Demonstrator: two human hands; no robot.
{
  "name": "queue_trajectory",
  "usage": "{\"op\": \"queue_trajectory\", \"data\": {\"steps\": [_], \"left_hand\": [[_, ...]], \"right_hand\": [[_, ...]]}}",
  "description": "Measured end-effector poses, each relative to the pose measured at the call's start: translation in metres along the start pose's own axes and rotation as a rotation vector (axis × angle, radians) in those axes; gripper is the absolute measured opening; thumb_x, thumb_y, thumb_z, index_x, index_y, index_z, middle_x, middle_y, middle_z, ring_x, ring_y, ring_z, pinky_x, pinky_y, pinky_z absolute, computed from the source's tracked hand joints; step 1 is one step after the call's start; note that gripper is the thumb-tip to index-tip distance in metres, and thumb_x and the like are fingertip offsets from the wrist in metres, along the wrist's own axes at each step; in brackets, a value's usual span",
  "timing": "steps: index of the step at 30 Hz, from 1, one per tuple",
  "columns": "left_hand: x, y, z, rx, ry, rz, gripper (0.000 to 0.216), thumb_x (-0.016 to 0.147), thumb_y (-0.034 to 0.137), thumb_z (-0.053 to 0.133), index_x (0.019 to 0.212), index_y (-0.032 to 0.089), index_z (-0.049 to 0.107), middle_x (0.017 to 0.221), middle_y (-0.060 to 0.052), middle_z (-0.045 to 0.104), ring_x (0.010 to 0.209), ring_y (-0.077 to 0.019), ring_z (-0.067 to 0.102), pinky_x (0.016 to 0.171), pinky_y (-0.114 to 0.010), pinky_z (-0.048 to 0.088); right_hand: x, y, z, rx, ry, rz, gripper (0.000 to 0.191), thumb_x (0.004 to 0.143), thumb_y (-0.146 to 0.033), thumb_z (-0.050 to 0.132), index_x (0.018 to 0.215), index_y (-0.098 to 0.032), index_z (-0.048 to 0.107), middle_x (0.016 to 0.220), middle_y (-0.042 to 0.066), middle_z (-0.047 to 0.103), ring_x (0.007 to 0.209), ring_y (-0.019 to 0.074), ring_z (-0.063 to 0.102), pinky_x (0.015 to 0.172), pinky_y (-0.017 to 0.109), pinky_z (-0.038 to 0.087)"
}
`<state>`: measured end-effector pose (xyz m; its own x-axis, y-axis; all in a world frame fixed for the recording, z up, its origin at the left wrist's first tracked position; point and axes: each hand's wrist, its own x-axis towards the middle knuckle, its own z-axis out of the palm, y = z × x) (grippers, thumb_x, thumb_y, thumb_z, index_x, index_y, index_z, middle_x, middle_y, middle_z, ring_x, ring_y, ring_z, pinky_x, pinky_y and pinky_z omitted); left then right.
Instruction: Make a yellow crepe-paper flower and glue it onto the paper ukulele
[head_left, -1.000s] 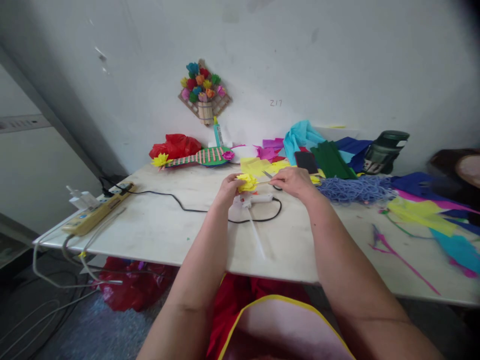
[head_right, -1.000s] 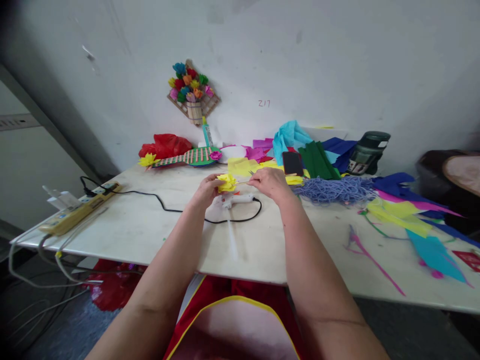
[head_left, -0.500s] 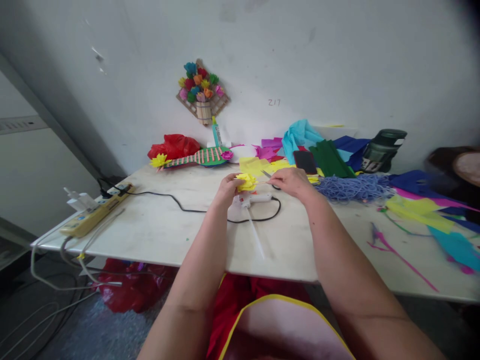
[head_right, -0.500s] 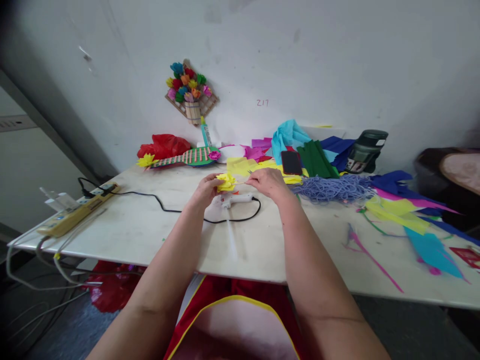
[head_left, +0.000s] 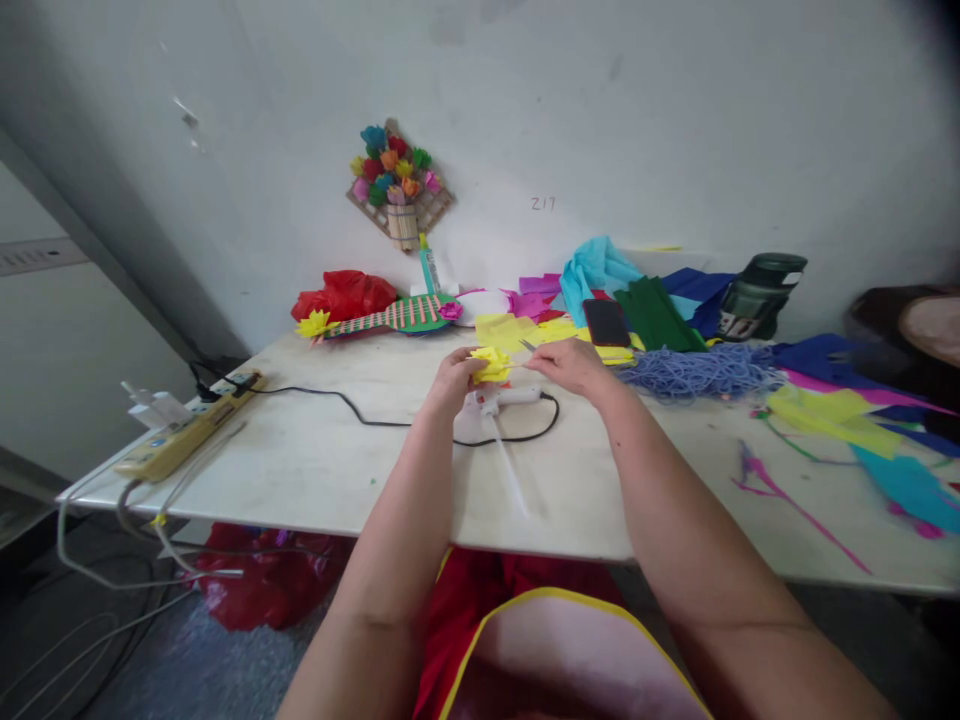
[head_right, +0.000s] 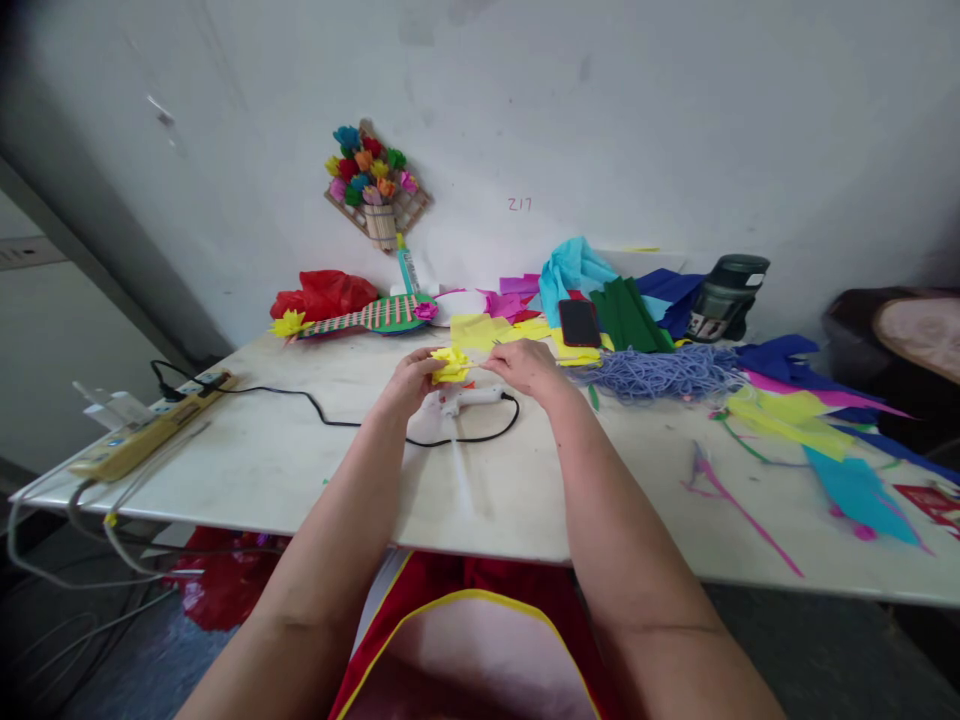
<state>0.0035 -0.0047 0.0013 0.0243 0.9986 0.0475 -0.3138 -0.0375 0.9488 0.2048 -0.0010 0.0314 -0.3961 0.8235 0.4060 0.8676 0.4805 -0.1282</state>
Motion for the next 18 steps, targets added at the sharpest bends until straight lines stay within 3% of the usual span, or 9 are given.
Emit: {"op": "queue_trajectory", "data": {"steps": [18], "left_hand": [[0.0013, 0.0016, 0.0009, -0.041, 0.108, 0.011, 0.028, 0.057, 0.012, 0.059, 0.085, 0.014, 0.056, 0.076, -0.006, 0.063, 0.065, -0.0167, 0.062, 0.049, -0.025, 0.051]], "right_hand": [[-0.0006, -0.0095, 0.0015, -0.059, 0.105, -0.017, 0.032, 0.088, -0.042, 0.047, 0.086, -0.023, 0.072, 0.086, 0.004, 0.073, 0.078, 0.0179, 0.062, 0.059, 0.028, 0.031]]}}
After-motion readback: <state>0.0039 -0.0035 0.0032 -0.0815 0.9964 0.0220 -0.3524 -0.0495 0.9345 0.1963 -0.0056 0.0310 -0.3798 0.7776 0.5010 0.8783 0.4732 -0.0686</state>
